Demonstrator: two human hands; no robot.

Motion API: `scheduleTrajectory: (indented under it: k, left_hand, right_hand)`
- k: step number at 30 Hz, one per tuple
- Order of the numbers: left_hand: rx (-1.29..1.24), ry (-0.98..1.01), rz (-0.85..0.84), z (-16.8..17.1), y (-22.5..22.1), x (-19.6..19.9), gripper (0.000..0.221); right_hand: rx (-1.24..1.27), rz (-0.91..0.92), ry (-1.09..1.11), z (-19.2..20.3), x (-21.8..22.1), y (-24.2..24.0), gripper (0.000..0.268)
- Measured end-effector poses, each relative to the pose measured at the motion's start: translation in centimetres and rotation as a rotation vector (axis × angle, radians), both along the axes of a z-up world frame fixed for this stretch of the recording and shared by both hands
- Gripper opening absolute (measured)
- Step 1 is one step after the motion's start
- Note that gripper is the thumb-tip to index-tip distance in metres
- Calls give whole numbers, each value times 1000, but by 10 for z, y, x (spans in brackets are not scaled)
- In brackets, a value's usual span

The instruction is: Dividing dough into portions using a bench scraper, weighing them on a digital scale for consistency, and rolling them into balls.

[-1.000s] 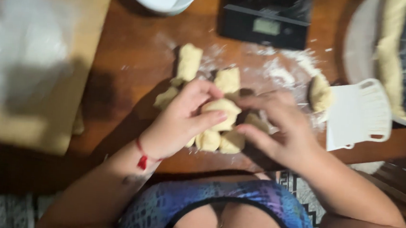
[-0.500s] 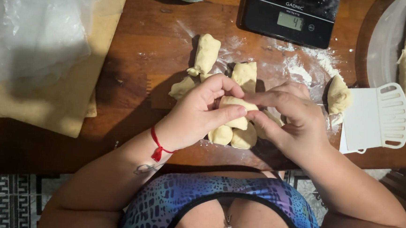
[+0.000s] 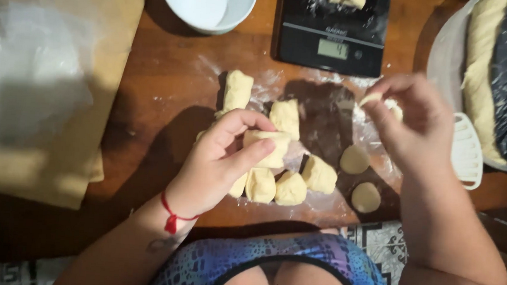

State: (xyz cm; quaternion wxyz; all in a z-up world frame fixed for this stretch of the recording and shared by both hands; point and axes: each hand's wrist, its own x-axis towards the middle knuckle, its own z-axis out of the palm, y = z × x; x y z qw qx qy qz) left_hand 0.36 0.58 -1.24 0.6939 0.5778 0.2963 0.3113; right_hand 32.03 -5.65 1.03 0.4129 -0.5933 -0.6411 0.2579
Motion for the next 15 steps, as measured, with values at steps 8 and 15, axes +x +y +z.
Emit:
scheduleTrajectory:
  k: [8, 15]
  left_hand:
    - [-18, 112, 42, -1, 1, 1, 26]
    - [-57, 91, -1, -1, 1, 0, 28]
  right_hand:
    - [168, -110, -381, -17, 56, 116, 36]
    - [322, -171, -732, -52, 74, 174, 15]
